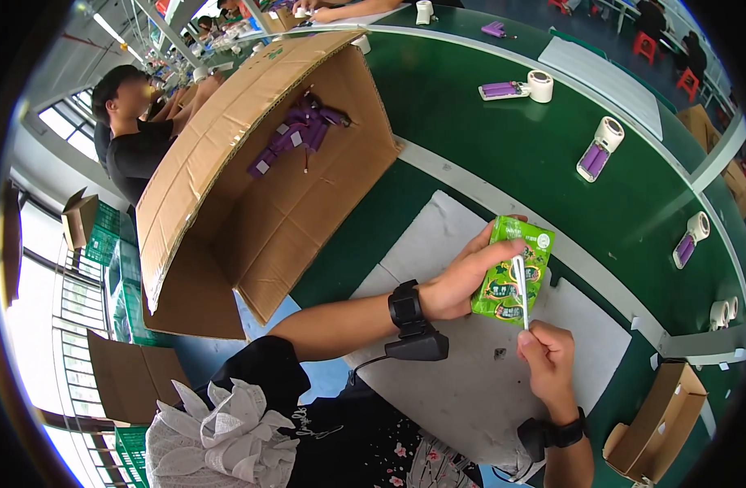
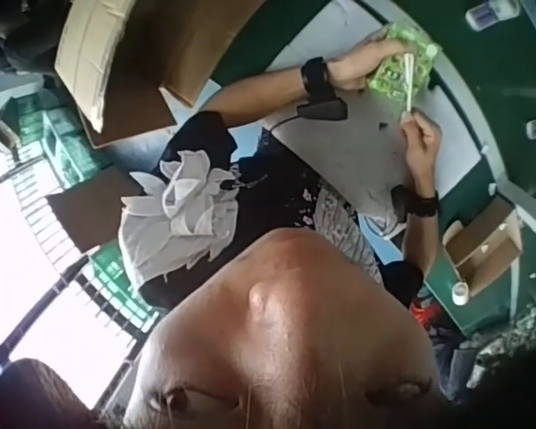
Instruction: The person connects a battery pack to a circuit board inside a handheld fan housing, inserts the batteries into the handle, and sets the fan aside. After drinking from a juice box, the person repeats the process with another fan.
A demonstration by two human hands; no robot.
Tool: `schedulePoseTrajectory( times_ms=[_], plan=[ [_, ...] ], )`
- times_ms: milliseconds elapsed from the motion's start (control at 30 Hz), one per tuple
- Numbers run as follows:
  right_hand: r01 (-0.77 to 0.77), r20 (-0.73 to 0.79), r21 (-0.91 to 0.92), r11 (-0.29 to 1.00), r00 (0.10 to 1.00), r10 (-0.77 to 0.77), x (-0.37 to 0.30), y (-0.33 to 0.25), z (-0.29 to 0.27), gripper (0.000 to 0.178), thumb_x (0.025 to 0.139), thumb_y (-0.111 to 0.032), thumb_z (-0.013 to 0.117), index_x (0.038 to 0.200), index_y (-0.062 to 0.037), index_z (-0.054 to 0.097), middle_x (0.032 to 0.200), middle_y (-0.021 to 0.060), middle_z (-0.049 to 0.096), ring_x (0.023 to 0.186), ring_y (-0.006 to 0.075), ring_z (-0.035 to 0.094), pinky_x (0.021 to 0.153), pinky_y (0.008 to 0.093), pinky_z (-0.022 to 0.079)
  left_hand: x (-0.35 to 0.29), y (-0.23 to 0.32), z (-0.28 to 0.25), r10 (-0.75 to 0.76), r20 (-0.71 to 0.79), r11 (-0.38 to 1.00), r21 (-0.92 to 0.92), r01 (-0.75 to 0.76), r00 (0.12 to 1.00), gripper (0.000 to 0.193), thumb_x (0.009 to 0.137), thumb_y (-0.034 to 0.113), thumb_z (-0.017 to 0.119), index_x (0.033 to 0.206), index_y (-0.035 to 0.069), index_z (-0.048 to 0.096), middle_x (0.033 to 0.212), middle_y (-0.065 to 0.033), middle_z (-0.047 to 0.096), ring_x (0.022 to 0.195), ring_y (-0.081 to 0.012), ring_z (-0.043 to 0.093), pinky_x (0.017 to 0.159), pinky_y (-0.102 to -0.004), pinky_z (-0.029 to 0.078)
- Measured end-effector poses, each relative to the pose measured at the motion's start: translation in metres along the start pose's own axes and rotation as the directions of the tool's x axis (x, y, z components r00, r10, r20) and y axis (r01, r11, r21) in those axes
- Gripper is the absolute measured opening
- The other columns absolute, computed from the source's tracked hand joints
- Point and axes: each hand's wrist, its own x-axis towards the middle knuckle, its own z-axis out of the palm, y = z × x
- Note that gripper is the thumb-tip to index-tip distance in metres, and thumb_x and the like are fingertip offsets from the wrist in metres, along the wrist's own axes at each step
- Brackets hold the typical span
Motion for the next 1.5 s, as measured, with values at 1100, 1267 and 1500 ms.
schedulePoseTrajectory(
  times_ms=[1100, 1267, 1500],
  plan=[
    [0.136, 0.06, -0.224, 0.965, 0.99, -0.125, -0.014, -0.005, 0.006, 0.029, 0.09, -0.012, 0.058, 0.064, 0.0004, 0.052, 0.054, 0.0039, 0.044, 0.048, 0.0134, 0.04, 0.048, 0.0277, 0.033, 0.017, 0.079, -0.058, 0.49, -0.25, 0.87, 0.079, -0.487, 0.835, 0.045, 0.09, 0.031, 0.059, 0.126, 0.007, 0.047, 0.114, -0.0101, 0.059, 0.096, -0.0257, 0.064, 0.086, -0.0394, 0.053],
    [0.212, -0.339, -0.217, 0.953, 0.899, -0.277, -0.004, 0.007, 0.004, 0.026, 0.094, -0.015, 0.056, 0.076, 0.0032, 0.057, 0.072, 0.0061, 0.053, 0.062, 0.0125, 0.047, 0.058, 0.0253, 0.036, -0.003, 0.047, -0.008, 0.401, -0.051, 0.891, 0.255, -0.377, 0.914, 0.052, 0.084, 0.014, 0.067, 0.131, 0.012, 0.046, 0.111, -0.0071, 0.06, 0.1, -0.0175, 0.06, 0.085, -0.0351, 0.052],
    [0.221, -0.556, 0.042, 0.974, 0.816, -0.161, -0.012, -0.022, 0.008, 0.016, 0.097, -0.014, 0.055, 0.093, 0.002, 0.057, 0.086, 0.0066, 0.059, 0.074, 0.0116, 0.052, 0.064, 0.0242, 0.04, -0.014, 0.014, 0.007, 0.0, 0.442, 0.652, 0.68, -0.335, 0.897, 0.071, 0.071, 0.003, 0.075, 0.135, 0.005, 0.044, 0.127, -0.0085, 0.055, 0.117, -0.019, 0.053, 0.099, -0.034, 0.043]
  ],
)
